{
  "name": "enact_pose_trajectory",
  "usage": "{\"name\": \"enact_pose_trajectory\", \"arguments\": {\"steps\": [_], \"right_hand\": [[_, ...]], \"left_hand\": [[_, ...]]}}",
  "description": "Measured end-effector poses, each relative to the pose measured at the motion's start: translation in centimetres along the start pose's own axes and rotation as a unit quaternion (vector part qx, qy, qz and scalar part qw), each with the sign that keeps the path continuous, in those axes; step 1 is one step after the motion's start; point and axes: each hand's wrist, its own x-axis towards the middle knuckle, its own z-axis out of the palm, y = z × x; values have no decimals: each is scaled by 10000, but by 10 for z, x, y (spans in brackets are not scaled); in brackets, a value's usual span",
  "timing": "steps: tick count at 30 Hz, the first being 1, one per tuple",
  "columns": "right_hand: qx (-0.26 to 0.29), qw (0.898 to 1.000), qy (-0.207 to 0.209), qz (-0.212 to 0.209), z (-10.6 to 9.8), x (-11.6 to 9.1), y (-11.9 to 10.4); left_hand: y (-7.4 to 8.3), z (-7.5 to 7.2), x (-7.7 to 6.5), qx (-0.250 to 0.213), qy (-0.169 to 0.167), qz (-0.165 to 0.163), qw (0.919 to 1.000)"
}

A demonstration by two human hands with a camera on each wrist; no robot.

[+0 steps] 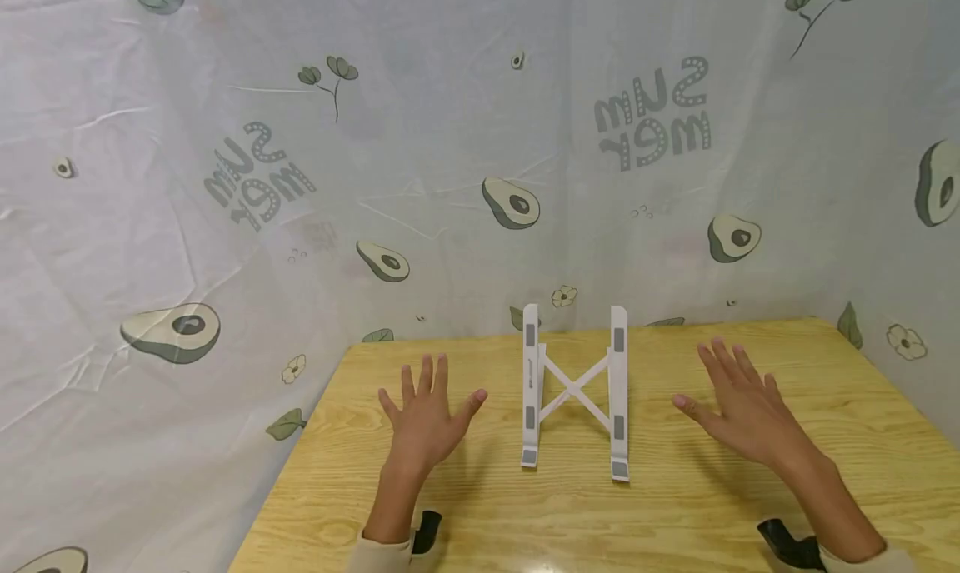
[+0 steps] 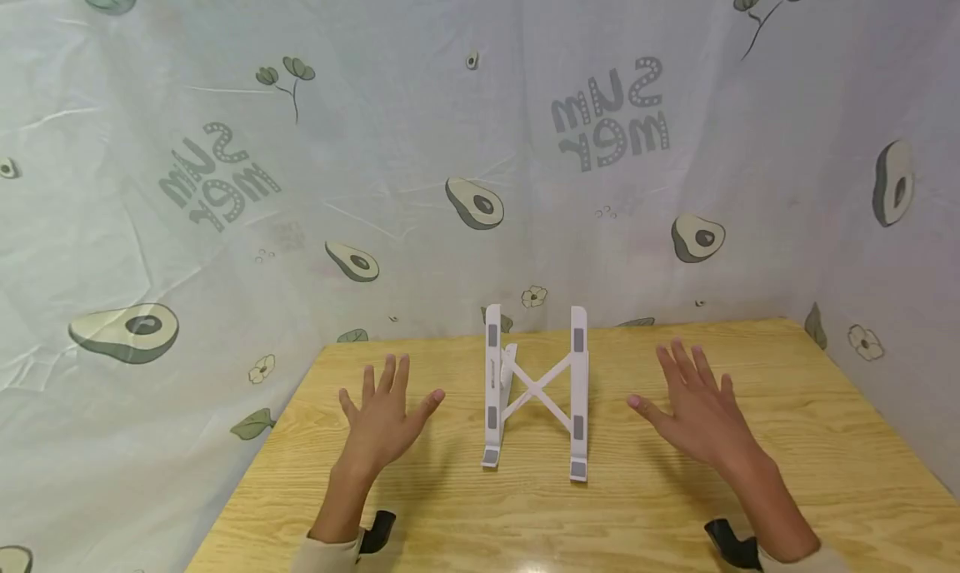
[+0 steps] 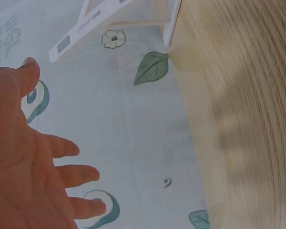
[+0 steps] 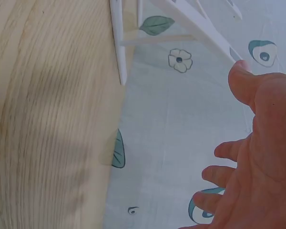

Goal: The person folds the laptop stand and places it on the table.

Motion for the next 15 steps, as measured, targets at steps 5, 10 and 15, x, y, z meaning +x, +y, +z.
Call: {"name": "enact_pose_trajectory", "arguments": {"steps": [5,10,15], "right_hand": [[15,10000,10,-30,6,2,-3],[10,9999,120,-120,9,5,-6],[117,9995,219,-205,11,7,-10]], "left_hand": [[4,7,1,-113,38,110,9999],[10,11,4,-265,53,213,9994],[15,12,7,-477,51,329,9983]]}}
